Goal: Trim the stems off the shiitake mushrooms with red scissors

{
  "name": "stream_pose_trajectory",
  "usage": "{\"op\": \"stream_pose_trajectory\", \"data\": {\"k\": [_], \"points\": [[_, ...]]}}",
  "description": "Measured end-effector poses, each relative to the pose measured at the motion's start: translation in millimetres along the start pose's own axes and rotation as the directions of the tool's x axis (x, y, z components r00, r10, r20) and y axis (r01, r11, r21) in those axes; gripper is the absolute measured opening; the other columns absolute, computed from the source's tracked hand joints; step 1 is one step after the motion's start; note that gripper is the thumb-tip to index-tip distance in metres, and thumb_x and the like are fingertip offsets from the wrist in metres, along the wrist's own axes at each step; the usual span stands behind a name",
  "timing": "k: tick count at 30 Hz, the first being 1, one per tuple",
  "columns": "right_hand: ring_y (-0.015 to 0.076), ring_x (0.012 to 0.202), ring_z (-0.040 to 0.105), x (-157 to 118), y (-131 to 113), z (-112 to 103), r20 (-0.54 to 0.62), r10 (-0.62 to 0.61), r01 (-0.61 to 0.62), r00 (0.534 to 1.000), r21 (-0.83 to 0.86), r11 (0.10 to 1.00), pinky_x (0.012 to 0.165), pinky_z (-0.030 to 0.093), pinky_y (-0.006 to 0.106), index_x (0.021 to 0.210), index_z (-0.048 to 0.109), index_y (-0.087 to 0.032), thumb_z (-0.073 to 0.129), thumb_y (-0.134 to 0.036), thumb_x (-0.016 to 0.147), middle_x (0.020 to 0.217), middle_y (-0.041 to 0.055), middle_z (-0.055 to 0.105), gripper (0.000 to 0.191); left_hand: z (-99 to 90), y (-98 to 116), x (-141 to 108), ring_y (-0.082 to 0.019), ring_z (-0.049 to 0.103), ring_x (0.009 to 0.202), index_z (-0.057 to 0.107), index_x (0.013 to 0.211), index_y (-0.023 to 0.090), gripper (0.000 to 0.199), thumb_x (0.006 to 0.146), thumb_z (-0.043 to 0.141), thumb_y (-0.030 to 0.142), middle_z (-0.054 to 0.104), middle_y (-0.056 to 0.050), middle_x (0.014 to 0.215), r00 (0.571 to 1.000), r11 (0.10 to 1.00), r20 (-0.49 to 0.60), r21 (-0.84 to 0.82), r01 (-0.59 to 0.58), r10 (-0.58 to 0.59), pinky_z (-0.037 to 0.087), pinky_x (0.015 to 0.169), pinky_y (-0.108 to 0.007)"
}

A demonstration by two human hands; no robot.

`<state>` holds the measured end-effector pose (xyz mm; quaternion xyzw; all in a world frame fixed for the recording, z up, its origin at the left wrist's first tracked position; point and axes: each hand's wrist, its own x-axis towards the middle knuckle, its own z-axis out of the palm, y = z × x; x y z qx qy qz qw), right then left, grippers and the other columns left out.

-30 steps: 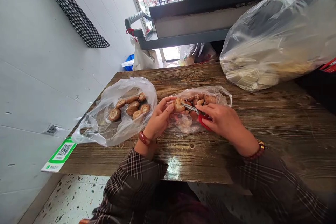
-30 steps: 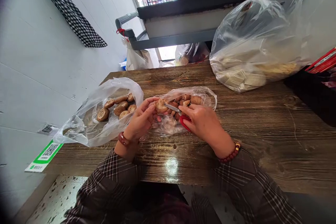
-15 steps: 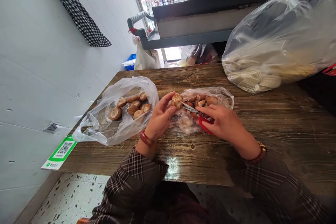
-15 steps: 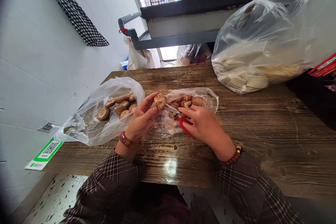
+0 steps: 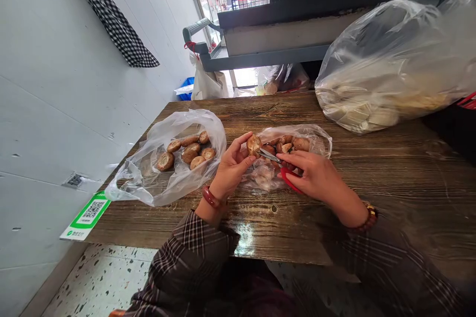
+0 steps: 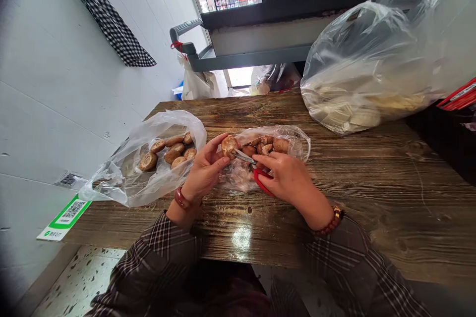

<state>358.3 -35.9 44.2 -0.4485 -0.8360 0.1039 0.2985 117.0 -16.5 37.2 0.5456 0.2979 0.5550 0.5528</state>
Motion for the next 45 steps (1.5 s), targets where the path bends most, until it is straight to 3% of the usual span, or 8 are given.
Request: {"op": "stream_pose_trajectory", "data": {"k": [10,16,19,23,30,35,41,45], "points": [[0.0250,0.091,0.073,0,-6,2,0.022,-0.026,0.028,0.999,-0.103,0.994,0.070,0.050,0.033,0.128,0.076,-0.019,0.063,-0.024,0.096,0.101,0.0097,0.079,0.035,2.7,-4,0,-0.025,0.070,0.120,0.064,0.139,0.023,0.063,0.081,0.087,0.026,0.070,-0.011,0.136,1.000,0.999,-0.017,0.022,0.023,-0.023,0.057,0.102,-0.035],[0.0218,0.081,0.070,0,-6,1,-0.019,-0.049,0.045,0.999,-0.172,0.984,0.064,0.047,0.031,0.130,0.074,-0.022,0.066,-0.028,0.096,0.097,0.0076,0.078,0.036,3.3,4,0,-0.022,0.070,0.115,0.068,0.133,0.023,0.056,0.080,0.086,0.027,0.073,-0.008,0.131,0.991,0.992,-0.093,-0.088,0.090,-0.098,0.056,0.099,-0.032],[0.0234,0.083,0.070,0,-2,-3,-0.075,-0.054,0.042,0.996,-0.162,0.986,0.067,0.050,0.033,0.130,0.075,-0.022,0.068,-0.028,0.094,0.095,0.0077,0.076,0.037,1.9,7,1,-0.020,0.072,0.106,0.068,0.131,0.023,0.050,0.083,0.082,0.028,0.071,-0.008,0.132,0.985,0.981,-0.122,-0.168,0.097,-0.118,0.059,0.086,-0.029],[0.0268,0.098,0.072,1,2,-6,-0.151,-0.054,0.046,0.987,-0.058,0.997,0.080,0.057,0.038,0.132,0.072,-0.019,0.063,-0.026,0.096,0.110,0.0118,0.077,0.038,3.6,10,2,-0.017,0.073,0.087,0.069,0.121,0.019,0.037,0.087,0.077,0.032,0.074,-0.007,0.113,0.983,0.963,-0.091,-0.234,0.136,-0.160,0.053,0.061,-0.022],[0.0271,0.096,0.072,2,4,-1,-0.117,-0.057,0.046,0.992,-0.093,0.995,0.081,0.057,0.040,0.133,0.071,-0.020,0.062,-0.026,0.097,0.104,0.0108,0.077,0.038,5.8,13,2,-0.013,0.068,0.075,0.072,0.123,0.015,0.044,0.092,0.073,0.045,0.075,-0.009,0.104,0.960,0.932,-0.036,-0.254,0.259,-0.277,0.047,0.055,-0.020],[0.0286,0.098,0.073,1,8,1,-0.109,-0.075,0.063,0.991,-0.116,0.991,0.079,0.057,0.041,0.132,0.072,-0.019,0.064,-0.025,0.096,0.108,0.0119,0.077,0.038,2.2,11,-2,-0.012,0.068,0.080,0.068,0.131,0.021,0.057,0.079,0.089,0.031,0.074,-0.005,0.112,0.972,0.956,-0.034,-0.191,0.221,-0.231,0.052,0.067,-0.022],[0.0262,0.090,0.072,1,7,-1,-0.106,-0.120,0.105,0.987,-0.135,0.985,0.075,0.056,0.038,0.132,0.072,-0.019,0.063,-0.024,0.096,0.099,0.0101,0.077,0.037,0.9,6,1,-0.015,0.072,0.079,0.066,0.118,0.020,0.041,0.089,0.079,0.045,0.074,-0.004,0.097,0.984,0.975,-0.068,-0.164,0.153,-0.166,0.050,0.057,-0.021],[0.0247,0.080,0.069,1,5,-2,-0.081,-0.150,0.132,0.985,-0.195,0.972,0.068,0.053,0.036,0.129,0.074,-0.016,0.066,-0.021,0.094,0.089,0.0082,0.073,0.037,2.2,8,2,-0.015,0.071,0.081,0.069,0.120,0.020,0.045,0.086,0.081,0.047,0.073,-0.004,0.100,0.983,0.978,-0.073,-0.138,0.156,-0.168,0.049,0.054,-0.021]]}}
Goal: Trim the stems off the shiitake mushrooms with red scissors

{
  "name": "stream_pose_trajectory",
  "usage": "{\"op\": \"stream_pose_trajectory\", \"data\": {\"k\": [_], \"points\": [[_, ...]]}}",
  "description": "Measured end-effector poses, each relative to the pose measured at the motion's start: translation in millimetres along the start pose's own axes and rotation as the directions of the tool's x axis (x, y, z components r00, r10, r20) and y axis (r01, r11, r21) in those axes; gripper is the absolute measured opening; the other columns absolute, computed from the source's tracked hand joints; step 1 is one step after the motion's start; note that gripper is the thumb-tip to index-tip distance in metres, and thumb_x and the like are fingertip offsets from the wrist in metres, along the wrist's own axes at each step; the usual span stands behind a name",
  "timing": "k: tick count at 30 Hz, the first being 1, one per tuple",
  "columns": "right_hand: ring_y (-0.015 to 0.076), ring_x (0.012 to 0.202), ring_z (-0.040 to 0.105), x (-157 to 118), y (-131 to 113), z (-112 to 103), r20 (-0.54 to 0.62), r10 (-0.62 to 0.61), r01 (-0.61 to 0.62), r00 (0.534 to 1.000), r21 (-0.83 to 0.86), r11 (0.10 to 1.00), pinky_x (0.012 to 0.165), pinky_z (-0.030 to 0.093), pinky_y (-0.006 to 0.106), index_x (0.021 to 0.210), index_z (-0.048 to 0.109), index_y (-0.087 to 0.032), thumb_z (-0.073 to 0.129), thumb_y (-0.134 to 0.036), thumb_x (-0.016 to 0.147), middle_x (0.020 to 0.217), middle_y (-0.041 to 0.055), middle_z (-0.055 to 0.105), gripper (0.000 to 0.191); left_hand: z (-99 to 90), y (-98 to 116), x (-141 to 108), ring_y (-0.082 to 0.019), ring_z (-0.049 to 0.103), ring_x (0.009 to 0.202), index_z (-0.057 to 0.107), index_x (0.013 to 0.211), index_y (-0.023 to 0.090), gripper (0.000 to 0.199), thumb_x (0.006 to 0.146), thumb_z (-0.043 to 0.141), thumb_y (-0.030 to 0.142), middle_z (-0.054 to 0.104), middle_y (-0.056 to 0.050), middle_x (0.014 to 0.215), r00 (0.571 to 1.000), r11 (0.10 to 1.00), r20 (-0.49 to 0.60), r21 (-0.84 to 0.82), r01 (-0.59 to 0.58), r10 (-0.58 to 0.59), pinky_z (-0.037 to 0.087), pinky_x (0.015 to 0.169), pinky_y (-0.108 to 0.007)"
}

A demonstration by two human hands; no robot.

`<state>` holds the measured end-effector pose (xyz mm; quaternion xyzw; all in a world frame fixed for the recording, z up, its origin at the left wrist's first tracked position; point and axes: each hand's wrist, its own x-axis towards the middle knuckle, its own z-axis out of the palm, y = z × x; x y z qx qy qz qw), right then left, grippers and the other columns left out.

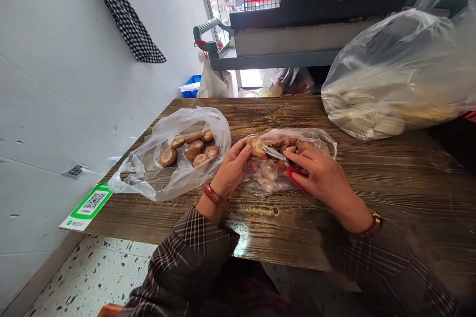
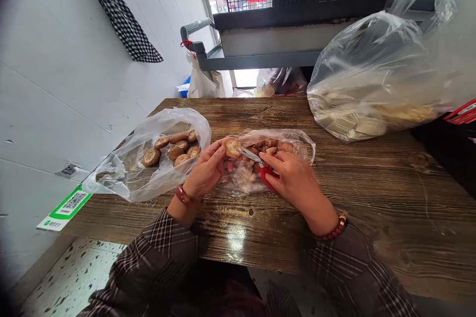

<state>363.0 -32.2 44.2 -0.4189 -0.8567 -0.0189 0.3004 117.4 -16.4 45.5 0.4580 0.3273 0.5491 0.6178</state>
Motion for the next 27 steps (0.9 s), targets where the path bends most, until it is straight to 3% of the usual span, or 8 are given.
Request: {"op": "stream_pose_trajectory", "data": {"k": [4,8,15,27], "points": [[0.0245,0.084,0.069,0,-1,-1,0.020,0.004,-0.003,1.000,-0.031,1.000,0.071,0.052,0.035,0.129,0.075,-0.019,0.067,-0.021,0.093,0.092,0.0083,0.074,0.036,-2.4,-1,1,-0.013,0.067,0.072,0.066,0.125,0.021,0.048,0.088,0.078,0.050,0.071,-0.003,0.095,0.999,0.997,-0.041,0.073,-0.007,0.010,0.043,0.048,-0.020],[0.0255,0.090,0.069,0,0,-5,0.061,-0.004,0.006,0.998,-0.030,1.000,0.075,0.053,0.036,0.128,0.074,-0.022,0.066,-0.020,0.093,0.095,0.0083,0.074,0.037,-7.8,-7,2,-0.011,0.059,0.061,0.066,0.112,0.021,0.042,0.090,0.074,0.056,0.067,-0.001,0.084,0.997,0.988,-0.073,0.155,-0.027,0.039,0.038,0.044,-0.020],[0.0283,0.098,0.068,1,0,-8,0.103,-0.025,0.025,0.994,0.000,1.000,0.084,0.054,0.041,0.128,0.074,-0.024,0.069,-0.019,0.092,0.101,0.0098,0.074,0.037,-10.4,-11,3,-0.010,0.050,0.058,0.070,0.110,0.020,0.045,0.092,0.069,0.061,0.062,0.000,0.077,0.999,0.970,-0.028,0.243,-0.013,0.021,0.037,0.046,-0.021],[0.0250,0.090,0.069,0,-2,-11,0.214,-0.019,0.019,0.977,0.001,1.000,0.075,0.049,0.035,0.128,0.074,-0.020,0.066,-0.016,0.093,0.100,0.0094,0.075,0.036,-2.0,-9,0,-0.010,0.049,0.050,0.073,0.103,0.018,0.050,0.087,0.072,0.065,0.062,0.001,0.066,1.000,0.938,-0.004,0.348,0.010,-0.010,0.033,0.042,-0.023]]}}
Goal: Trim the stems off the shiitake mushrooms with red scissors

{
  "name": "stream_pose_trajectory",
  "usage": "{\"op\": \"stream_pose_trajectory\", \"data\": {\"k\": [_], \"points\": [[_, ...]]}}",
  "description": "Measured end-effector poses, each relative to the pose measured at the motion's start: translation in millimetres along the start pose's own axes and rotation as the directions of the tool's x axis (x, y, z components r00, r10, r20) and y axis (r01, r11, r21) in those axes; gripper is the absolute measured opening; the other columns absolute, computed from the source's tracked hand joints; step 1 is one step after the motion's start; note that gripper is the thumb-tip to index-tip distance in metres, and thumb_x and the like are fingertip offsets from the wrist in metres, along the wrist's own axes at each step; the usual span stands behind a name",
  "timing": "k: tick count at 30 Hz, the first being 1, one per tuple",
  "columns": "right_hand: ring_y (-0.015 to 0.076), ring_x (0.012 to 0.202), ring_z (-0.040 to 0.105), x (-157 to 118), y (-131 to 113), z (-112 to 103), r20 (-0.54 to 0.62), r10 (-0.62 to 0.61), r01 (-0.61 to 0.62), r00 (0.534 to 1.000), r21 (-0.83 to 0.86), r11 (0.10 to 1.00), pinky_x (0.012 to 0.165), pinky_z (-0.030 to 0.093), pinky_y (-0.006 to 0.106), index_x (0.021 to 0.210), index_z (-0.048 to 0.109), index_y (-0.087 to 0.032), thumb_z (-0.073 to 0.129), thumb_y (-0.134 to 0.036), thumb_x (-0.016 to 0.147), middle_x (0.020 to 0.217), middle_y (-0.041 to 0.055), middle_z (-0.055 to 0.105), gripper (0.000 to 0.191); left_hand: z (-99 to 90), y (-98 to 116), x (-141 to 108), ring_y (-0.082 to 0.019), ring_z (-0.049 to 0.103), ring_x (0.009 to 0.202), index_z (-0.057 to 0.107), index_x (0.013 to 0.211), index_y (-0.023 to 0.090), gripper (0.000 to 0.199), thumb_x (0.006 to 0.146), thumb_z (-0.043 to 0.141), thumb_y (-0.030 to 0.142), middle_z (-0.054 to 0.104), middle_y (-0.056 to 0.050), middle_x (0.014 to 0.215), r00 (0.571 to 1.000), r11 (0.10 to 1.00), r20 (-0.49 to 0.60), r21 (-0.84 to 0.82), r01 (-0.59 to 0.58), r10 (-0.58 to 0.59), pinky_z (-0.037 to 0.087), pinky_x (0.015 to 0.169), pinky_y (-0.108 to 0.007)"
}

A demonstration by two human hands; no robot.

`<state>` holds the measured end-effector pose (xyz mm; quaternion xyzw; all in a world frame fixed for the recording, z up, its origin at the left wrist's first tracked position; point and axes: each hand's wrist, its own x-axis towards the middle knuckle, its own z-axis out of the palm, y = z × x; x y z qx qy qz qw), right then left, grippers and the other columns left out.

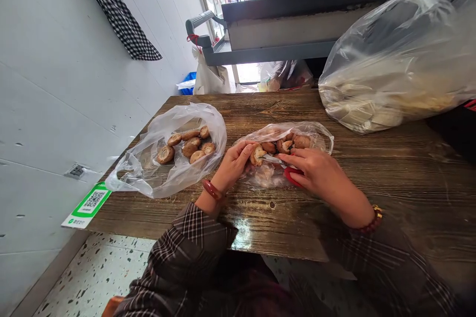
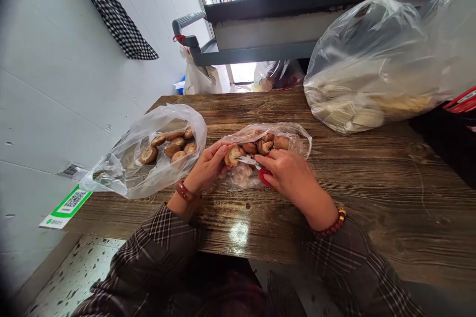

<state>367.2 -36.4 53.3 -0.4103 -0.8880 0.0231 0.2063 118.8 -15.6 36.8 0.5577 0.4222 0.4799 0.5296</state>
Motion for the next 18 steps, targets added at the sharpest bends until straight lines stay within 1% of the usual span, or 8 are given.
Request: {"op": "stream_pose_trajectory", "data": {"k": [4,7,9,11,14,18], "points": [[0.0227,0.084,0.068,0,-4,-1,-0.004,0.022,-0.022,1.000,-0.035,0.999,0.067,0.044,0.032,0.126,0.075,-0.022,0.066,-0.017,0.093,0.098,0.0085,0.076,0.035,-1.2,-2,1,-0.009,0.048,0.050,0.074,0.102,0.018,0.050,0.085,0.074,0.065,0.061,0.001,0.066,1.000,0.999,-0.016,-0.037,0.013,-0.014,0.030,0.041,-0.022],[0.0226,0.084,0.070,1,-5,2,-0.023,0.041,-0.042,0.999,-0.012,0.999,0.065,0.043,0.032,0.128,0.075,-0.023,0.066,-0.022,0.095,0.099,0.0077,0.078,0.034,-2.3,-1,2,-0.008,0.049,0.052,0.072,0.103,0.017,0.051,0.084,0.077,0.064,0.061,0.001,0.069,0.999,0.993,-0.023,-0.111,0.036,-0.039,0.034,0.042,-0.020],[0.0233,0.086,0.071,2,-5,5,-0.035,0.060,-0.059,0.998,0.034,0.998,0.067,0.046,0.032,0.130,0.074,-0.023,0.068,-0.023,0.094,0.102,0.0073,0.079,0.036,-2.3,0,1,-0.008,0.051,0.054,0.071,0.105,0.017,0.050,0.084,0.077,0.062,0.063,0.001,0.072,0.999,0.985,-0.026,-0.169,0.037,-0.042,0.038,0.043,-0.019],[0.0246,0.089,0.072,2,-4,8,-0.049,0.085,-0.081,0.995,0.074,0.994,0.070,0.048,0.033,0.130,0.074,-0.022,0.069,-0.020,0.092,0.105,0.0078,0.079,0.038,-1.7,2,1,-0.009,0.055,0.057,0.068,0.107,0.017,0.049,0.084,0.079,0.059,0.065,0.000,0.076,0.999,0.976,-0.026,-0.215,0.032,-0.038,0.041,0.045,-0.019],[0.0256,0.089,0.071,2,-1,9,-0.072,0.126,-0.115,0.989,0.134,0.984,0.071,0.050,0.034,0.125,0.076,-0.021,0.069,-0.019,0.091,0.102,0.0081,0.078,0.034,-0.6,3,1,-0.011,0.061,0.062,0.066,0.108,0.019,0.046,0.083,0.082,0.053,0.068,-0.001,0.084,0.999,0.959,-0.029,-0.283,0.028,-0.038,0.047,0.049,-0.020],[0.0233,0.081,0.070,2,5,13,-0.108,0.171,-0.129,0.979,0.316,0.940,0.069,0.052,0.035,0.118,0.078,-0.024,0.072,-0.029,0.091,0.096,0.0060,0.078,0.029,-0.9,6,1,-0.011,0.063,0.064,0.068,0.115,0.020,0.043,0.086,0.080,0.049,0.069,-0.001,0.090,0.997,0.938,-0.066,-0.346,0.001,-0.026,0.050,0.051,-0.021]]}}
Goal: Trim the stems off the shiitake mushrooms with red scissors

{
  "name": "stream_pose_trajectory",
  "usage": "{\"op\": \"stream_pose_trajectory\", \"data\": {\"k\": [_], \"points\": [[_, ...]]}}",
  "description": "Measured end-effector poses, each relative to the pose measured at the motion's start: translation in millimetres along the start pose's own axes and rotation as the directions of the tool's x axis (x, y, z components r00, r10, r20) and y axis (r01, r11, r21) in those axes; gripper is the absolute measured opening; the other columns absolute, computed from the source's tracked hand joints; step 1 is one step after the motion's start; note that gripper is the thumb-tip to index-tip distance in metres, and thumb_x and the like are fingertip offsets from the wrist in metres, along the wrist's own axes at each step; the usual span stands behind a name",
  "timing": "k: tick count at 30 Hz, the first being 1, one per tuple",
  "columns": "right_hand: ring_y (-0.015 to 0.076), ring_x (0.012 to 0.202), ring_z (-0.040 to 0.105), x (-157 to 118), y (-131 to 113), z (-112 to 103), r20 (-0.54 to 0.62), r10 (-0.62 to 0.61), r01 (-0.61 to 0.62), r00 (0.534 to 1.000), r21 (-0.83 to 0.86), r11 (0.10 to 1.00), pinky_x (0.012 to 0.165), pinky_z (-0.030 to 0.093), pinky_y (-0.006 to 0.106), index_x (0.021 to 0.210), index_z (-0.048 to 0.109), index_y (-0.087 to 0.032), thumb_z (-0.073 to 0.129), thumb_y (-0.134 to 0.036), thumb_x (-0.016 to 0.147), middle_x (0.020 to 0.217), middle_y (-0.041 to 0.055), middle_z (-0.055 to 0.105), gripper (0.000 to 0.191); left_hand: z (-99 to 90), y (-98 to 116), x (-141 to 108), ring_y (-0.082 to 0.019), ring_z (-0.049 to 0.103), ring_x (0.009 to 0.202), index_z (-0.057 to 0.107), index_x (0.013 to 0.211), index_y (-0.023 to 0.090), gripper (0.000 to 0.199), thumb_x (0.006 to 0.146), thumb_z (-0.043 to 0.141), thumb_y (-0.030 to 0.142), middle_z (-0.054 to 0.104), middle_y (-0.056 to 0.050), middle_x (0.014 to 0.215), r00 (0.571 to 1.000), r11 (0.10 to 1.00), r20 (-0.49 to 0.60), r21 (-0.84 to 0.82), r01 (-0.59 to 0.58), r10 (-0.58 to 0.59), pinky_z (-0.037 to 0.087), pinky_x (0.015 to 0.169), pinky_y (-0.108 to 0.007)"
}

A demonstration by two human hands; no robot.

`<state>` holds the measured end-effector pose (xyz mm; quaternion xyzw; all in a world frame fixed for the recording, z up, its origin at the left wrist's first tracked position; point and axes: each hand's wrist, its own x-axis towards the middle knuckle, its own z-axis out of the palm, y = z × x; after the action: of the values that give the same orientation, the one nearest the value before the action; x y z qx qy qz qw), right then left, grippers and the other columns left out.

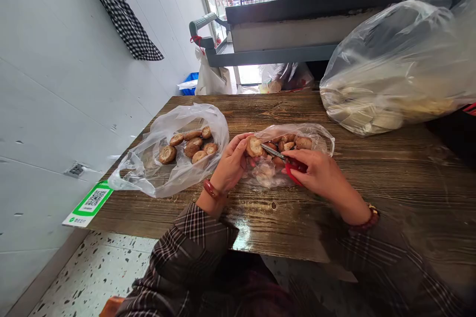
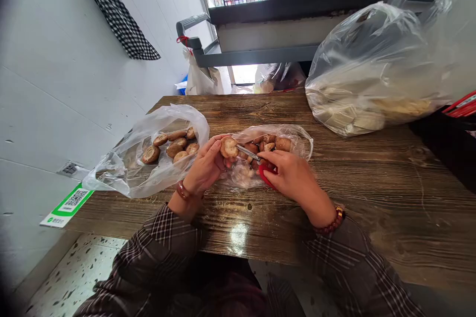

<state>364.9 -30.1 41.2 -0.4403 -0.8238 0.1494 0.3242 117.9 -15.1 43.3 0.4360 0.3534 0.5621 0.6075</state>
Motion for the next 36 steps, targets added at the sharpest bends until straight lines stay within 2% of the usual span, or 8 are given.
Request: {"op": "stream_pose_trajectory", "data": {"k": [2,5,10,15,21,26,31,36], "points": [[0.0229,0.080,0.071,1,5,3,-0.078,0.064,-0.052,0.995,0.142,0.988,0.071,0.054,0.036,0.117,0.079,-0.025,0.075,-0.034,0.088,0.099,0.0056,0.079,0.031,0.8,2,-1,-0.011,0.063,0.067,0.069,0.121,0.021,0.044,0.088,0.078,0.048,0.069,-0.002,0.093,1.000,1.000,0.009,-0.018,-0.004,0.004,0.050,0.053,-0.020],[0.0224,0.081,0.071,4,7,9,-0.172,0.239,-0.147,0.956,0.426,0.893,0.073,0.058,0.038,0.119,0.077,-0.026,0.080,-0.045,0.082,0.101,0.0046,0.079,0.041,3.2,3,-5,-0.012,0.064,0.073,0.071,0.128,0.022,0.047,0.089,0.078,0.046,0.071,-0.005,0.103,0.991,0.999,0.132,0.015,0.032,-0.034,0.053,0.058,-0.022],[0.0219,0.094,0.074,9,-2,17,-0.109,0.322,-0.138,0.941,0.743,0.655,0.081,0.062,0.037,0.133,0.066,-0.027,0.087,-0.046,0.075,0.105,0.0047,0.079,0.065,8.1,-2,-10,-0.011,0.063,0.075,0.071,0.129,0.025,0.044,0.090,0.078,0.042,0.070,-0.006,0.117,0.948,0.991,0.307,0.122,0.047,-0.082,0.055,0.064,-0.024],[0.0214,0.099,0.074,10,-9,21,-0.098,0.284,-0.116,0.954,0.751,0.650,0.088,0.062,0.039,0.137,0.064,-0.028,0.085,-0.037,0.078,0.107,0.0046,0.078,0.063,12.9,-6,-10,-0.013,0.063,0.078,0.067,0.127,0.022,0.045,0.089,0.080,0.040,0.069,-0.005,0.106,0.913,0.990,0.404,0.143,0.003,-0.061,0.054,0.062,-0.022],[0.0230,0.098,0.074,9,-5,27,-0.133,0.274,-0.106,0.952,0.700,0.707,0.089,0.061,0.042,0.134,0.066,-0.029,0.081,-0.037,0.081,0.109,0.0052,0.078,0.056,16.8,-7,-10,-0.013,0.064,0.080,0.064,0.126,0.020,0.046,0.088,0.081,0.039,0.069,-0.006,0.104,0.907,0.986,0.416,0.169,-0.011,-0.061,0.055,0.065,-0.021],[0.0210,0.090,0.073,8,-9,27,-0.146,0.268,-0.111,0.952,0.653,0.749,0.079,0.061,0.039,0.131,0.066,-0.029,0.081,-0.036,0.080,0.103,0.0035,0.078,0.054,17.5,-10,-12,-0.015,0.067,0.086,0.066,0.125,0.020,0.043,0.089,0.081,0.037,0.071,-0.007,0.111,0.923,0.988,0.383,0.151,-0.018,-0.042,0.056,0.070,-0.023],[0.0194,0.087,0.073,6,-17,25,-0.145,0.232,-0.094,0.962,0.623,0.777,0.081,0.061,0.038,0.126,0.067,-0.028,0.080,-0.033,0.081,0.101,0.0030,0.077,0.047,17.5,-13,-11,-0.016,0.069,0.089,0.068,0.121,0.020,0.040,0.087,0.082,0.036,0.072,-0.006,0.108,0.941,0.988,0.338,0.142,-0.051,0.000,0.057,0.075,-0.025],[0.0169,0.082,0.072,4,-23,15,-0.136,0.222,-0.080,0.965,0.656,0.750,0.076,0.062,0.034,0.124,0.066,-0.027,0.080,-0.032,0.081,0.096,0.0015,0.076,0.045,13.9,-13,-7,-0.017,0.069,0.096,0.066,0.120,0.022,0.038,0.089,0.080,0.039,0.071,-0.007,0.116,0.973,0.994,0.221,0.072,-0.087,0.069,0.059,0.076,-0.026]]}}
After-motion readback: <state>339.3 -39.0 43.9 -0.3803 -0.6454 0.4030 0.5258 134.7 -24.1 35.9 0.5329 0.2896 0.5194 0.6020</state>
